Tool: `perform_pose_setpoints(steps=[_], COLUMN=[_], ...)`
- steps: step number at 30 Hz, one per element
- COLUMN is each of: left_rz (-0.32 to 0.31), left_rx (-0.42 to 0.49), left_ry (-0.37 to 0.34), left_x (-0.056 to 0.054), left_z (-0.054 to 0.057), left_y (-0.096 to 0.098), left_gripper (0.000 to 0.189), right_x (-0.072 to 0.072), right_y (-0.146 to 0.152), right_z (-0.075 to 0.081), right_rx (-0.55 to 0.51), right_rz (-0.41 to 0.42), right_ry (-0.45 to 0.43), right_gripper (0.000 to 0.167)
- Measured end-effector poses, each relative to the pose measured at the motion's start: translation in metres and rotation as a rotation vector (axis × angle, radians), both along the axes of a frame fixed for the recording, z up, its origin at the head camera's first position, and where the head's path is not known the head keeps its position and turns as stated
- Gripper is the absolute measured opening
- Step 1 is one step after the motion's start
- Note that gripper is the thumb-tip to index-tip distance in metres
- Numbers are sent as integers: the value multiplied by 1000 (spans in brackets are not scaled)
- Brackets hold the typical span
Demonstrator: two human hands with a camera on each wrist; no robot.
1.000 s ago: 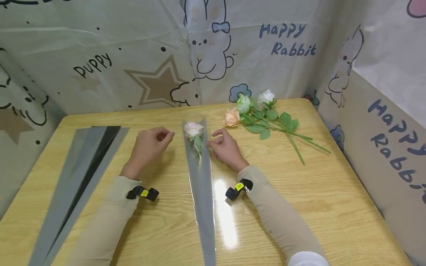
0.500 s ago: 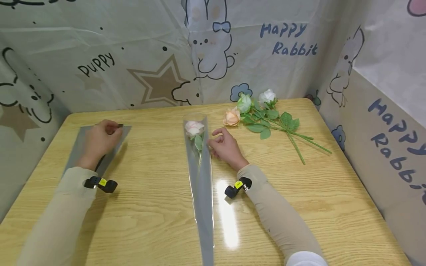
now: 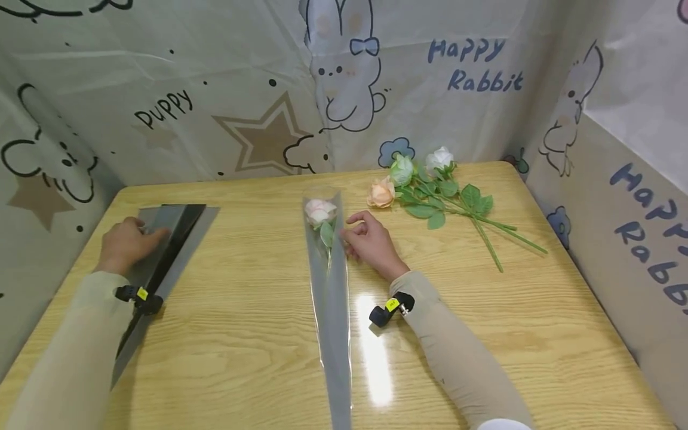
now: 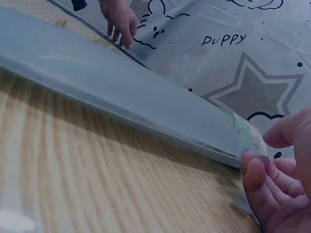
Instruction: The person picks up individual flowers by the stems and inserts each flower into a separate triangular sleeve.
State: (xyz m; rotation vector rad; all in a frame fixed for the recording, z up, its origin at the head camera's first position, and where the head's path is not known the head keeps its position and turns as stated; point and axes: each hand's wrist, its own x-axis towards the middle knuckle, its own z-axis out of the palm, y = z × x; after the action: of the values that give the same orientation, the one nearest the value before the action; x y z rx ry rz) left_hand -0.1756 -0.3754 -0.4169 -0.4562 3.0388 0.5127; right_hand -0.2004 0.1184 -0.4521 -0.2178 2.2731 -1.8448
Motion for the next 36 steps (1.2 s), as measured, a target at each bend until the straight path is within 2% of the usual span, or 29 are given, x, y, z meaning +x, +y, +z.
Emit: perform_pose_setpoints(steps=[4,7,15,19,23,29,36], left_rz=[-22,-14,160,210,223,214,237], left_rx=[-59,-82,-2,4,0,-18,23], left_ry=[-23,-40,-96,-121,-146,-108,0], left_x=[1,1,5,5,2,-4,-4], left_z=[1,2,2,1,0,-3,0], left_y=[-2,-4,-15,-18,-15,-8,-4], left_gripper=[76,78,107,104,96,86,83], right_x=[0,0,0,1,1,1,0], right_y=[-3,-6,-7,-5,-3,-1,0], right_z=[2,3,3,4,5,3,2], right_rx=[-25,-35,-26,-25,-23,-29,-26], right_rz=[1,10,23,20,16,4,5], right_ry=[-8,-18,-31,-29,-28,-17,-15], right_gripper=[31,32,32,32,32,31,31])
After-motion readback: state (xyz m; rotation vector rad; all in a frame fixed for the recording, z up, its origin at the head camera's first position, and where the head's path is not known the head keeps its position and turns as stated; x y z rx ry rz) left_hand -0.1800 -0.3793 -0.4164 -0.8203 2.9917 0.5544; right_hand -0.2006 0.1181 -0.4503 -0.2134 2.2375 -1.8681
